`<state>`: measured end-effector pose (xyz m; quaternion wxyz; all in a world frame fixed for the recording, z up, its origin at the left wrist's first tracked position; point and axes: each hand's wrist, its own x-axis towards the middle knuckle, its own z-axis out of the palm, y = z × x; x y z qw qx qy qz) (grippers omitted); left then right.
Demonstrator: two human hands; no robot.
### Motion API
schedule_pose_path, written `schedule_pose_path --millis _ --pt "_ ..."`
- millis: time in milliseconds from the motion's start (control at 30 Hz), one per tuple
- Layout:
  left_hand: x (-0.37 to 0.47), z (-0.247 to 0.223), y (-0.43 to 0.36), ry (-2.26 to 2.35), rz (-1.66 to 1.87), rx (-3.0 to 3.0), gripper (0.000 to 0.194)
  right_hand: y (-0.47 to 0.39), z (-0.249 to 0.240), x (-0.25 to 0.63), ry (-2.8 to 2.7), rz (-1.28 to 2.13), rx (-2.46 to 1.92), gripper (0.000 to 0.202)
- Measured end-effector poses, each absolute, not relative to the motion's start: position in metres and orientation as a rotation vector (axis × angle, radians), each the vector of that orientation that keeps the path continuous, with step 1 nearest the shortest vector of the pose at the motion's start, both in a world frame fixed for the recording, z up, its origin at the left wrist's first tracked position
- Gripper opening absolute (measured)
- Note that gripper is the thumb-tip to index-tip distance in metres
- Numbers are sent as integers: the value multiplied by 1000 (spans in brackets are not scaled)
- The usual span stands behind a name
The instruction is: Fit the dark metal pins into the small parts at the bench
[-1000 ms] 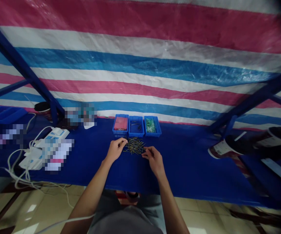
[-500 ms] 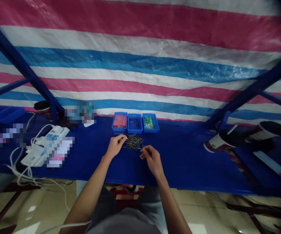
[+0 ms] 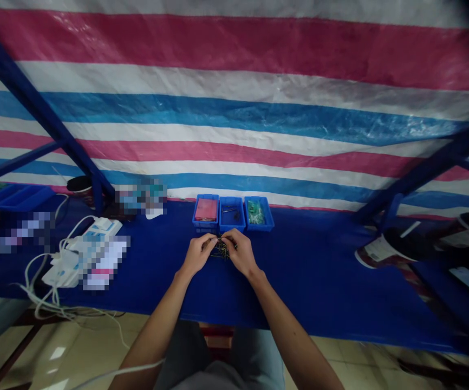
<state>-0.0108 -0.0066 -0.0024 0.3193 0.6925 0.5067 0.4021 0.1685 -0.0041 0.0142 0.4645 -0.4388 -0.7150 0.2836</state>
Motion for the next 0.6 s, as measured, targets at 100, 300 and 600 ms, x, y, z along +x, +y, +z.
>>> schedule_pose_path --millis 100,300,600 --pt "-10 -1 -8 1318 1060 1852 37 -11 7 170 -1776 571 -1080 20" --pt "-10 3 -8 1301 994 1899 41 -15 -1 168 -1891 477 -1165 23" --pt "-9 0 -5 1330 1055 1849 34 0 9 170 -2090 382 -1062 23"
